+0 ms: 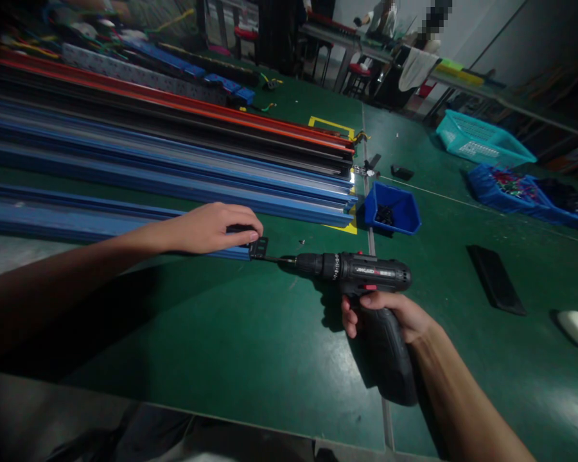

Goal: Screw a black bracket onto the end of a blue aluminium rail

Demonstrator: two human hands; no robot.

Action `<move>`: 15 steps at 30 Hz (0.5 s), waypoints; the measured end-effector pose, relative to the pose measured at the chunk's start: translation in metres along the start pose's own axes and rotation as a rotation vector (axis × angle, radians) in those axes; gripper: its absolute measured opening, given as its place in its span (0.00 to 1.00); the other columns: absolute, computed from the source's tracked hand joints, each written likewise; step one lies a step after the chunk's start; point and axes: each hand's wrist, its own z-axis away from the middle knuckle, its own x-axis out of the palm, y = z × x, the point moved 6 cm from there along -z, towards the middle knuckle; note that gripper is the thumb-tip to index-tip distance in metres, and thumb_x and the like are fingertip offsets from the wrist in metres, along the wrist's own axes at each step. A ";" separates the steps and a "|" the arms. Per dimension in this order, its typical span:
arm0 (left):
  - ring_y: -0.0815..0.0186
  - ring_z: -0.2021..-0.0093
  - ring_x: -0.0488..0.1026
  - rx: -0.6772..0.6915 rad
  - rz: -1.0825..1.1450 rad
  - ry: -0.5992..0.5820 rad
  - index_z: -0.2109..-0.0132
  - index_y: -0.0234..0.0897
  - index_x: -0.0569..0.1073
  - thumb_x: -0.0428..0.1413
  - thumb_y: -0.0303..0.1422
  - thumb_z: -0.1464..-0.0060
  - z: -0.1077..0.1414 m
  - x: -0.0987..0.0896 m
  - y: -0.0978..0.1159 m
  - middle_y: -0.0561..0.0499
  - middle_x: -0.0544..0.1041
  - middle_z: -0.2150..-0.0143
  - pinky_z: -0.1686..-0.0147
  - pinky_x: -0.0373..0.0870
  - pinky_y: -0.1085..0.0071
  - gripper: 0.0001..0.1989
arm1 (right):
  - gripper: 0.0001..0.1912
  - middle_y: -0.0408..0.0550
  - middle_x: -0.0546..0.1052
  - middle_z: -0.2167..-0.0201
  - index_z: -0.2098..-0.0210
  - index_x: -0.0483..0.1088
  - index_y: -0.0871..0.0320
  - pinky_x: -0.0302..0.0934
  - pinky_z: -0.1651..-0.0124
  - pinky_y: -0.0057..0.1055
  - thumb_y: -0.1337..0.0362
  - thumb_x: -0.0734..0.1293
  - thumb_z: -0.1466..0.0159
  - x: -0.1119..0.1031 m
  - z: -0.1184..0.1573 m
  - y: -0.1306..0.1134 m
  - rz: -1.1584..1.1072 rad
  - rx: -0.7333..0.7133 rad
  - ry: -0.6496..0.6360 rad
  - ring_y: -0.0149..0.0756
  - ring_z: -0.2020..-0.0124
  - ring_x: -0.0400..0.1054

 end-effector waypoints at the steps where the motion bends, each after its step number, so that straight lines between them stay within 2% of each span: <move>1: 0.61 0.49 0.80 -0.001 -0.002 -0.002 0.48 0.40 0.83 0.52 0.44 0.25 0.000 0.000 0.000 0.48 0.84 0.48 0.47 0.69 0.68 0.18 | 0.16 0.54 0.83 0.66 0.53 0.84 0.67 0.74 0.58 0.34 0.59 0.75 0.33 0.000 0.000 0.000 -0.002 -0.001 -0.006 0.44 0.64 0.84; 15: 0.62 0.49 0.79 -0.001 0.007 0.000 0.49 0.40 0.84 0.53 0.44 0.25 -0.001 0.000 0.001 0.49 0.84 0.49 0.48 0.68 0.68 0.18 | 0.15 0.54 0.83 0.67 0.55 0.84 0.66 0.75 0.58 0.34 0.59 0.75 0.32 0.002 -0.001 -0.001 0.010 -0.011 -0.015 0.43 0.64 0.83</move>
